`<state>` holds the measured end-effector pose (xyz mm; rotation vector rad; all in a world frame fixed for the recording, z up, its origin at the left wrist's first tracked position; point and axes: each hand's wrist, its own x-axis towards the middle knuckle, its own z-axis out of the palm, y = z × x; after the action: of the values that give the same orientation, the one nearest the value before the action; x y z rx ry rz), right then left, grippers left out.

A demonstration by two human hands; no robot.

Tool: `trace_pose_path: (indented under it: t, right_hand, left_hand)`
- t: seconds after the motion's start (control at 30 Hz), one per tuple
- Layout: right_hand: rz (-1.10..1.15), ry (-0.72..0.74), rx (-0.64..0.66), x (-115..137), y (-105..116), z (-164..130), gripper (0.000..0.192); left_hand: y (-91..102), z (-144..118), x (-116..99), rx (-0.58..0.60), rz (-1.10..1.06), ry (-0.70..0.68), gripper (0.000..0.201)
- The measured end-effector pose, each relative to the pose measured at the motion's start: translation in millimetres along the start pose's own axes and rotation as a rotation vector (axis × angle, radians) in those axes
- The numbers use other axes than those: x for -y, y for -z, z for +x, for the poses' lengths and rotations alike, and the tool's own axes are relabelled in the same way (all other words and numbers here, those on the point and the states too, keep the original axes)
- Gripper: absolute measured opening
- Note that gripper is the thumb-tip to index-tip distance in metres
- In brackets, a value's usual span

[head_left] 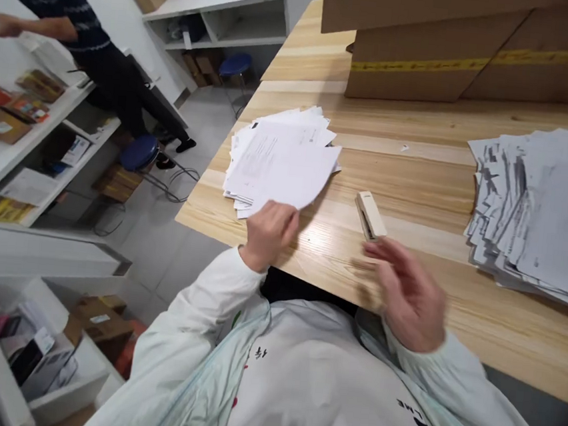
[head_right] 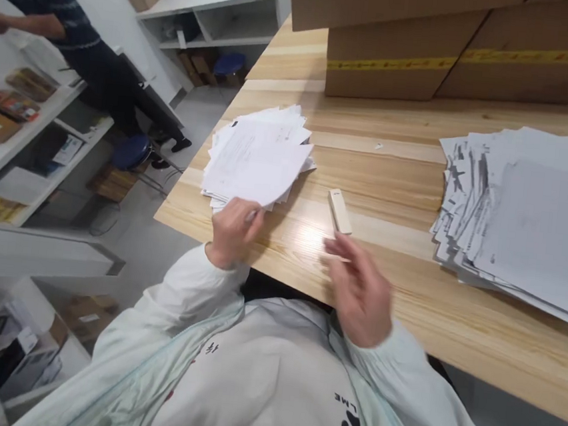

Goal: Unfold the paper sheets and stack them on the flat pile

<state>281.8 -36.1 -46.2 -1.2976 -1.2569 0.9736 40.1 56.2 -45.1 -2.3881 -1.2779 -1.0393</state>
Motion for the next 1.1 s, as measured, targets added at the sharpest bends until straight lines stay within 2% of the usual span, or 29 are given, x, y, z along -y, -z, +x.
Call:
trace_pose_path:
  t: [0.07, 0.13, 0.23, 0.3, 0.4, 0.47, 0.53, 0.7, 0.9, 1.1]
  right_hand:
    - [0.226, -0.194, 0.127, 1.1, -32.7, 21.1, 0.052]
    - [0.391, -0.311, 0.166, -2.7, -57.1, 44.3, 0.057]
    - [0.37, -0.263, 0.106, -15.7, -74.3, 68.6, 0.059]
    - [0.265, -0.179, 0.099, -24.4, -76.3, 74.1, 0.062]
    - [0.088, -0.042, 0.169, -31.0, -75.4, 69.8, 0.075]
    - [-0.009, 0.031, 0.276, -31.8, -75.4, 63.2, 0.086]
    - [-0.071, 0.081, 0.386, -31.9, -76.1, 56.8, 0.089]
    - [-0.108, 0.12, 0.505, -33.7, -74.7, 49.7, 0.088]
    - [-0.098, 0.09, 0.512, -31.8, -71.4, 50.6, 0.093]
    - [-0.088, 0.028, 0.508, -26.1, -71.5, 51.5, 0.095]
  left_hand:
    - [7.0, -10.8, -16.9, 0.008, -0.127, 0.002, 0.009]
    - [12.1, -20.6, -28.0, 0.056, -0.293, 0.012, 0.009]
    - [14.8, -27.7, -32.1, 0.165, -0.568, 0.067, 0.007]
    - [13.0, -25.8, -29.3, 0.265, -0.769, 0.204, 0.005]
    - [4.4, -16.9, -24.3, 0.363, -1.005, 0.509, 0.025]
    - [-3.9, -10.5, -22.7, 0.37, -1.053, 0.67, 0.034]
    - [-12.2, -6.2, -22.1, 0.362, -1.033, 0.76, 0.04]
    - [-24.5, -4.5, -19.7, 0.326, -1.054, 0.854, 0.041]
    - [-27.7, -4.7, -15.8, 0.292, -1.131, 0.913, 0.038]
    - [-26.8, -4.0, -14.5, 0.321, -1.215, 1.004, 0.039]
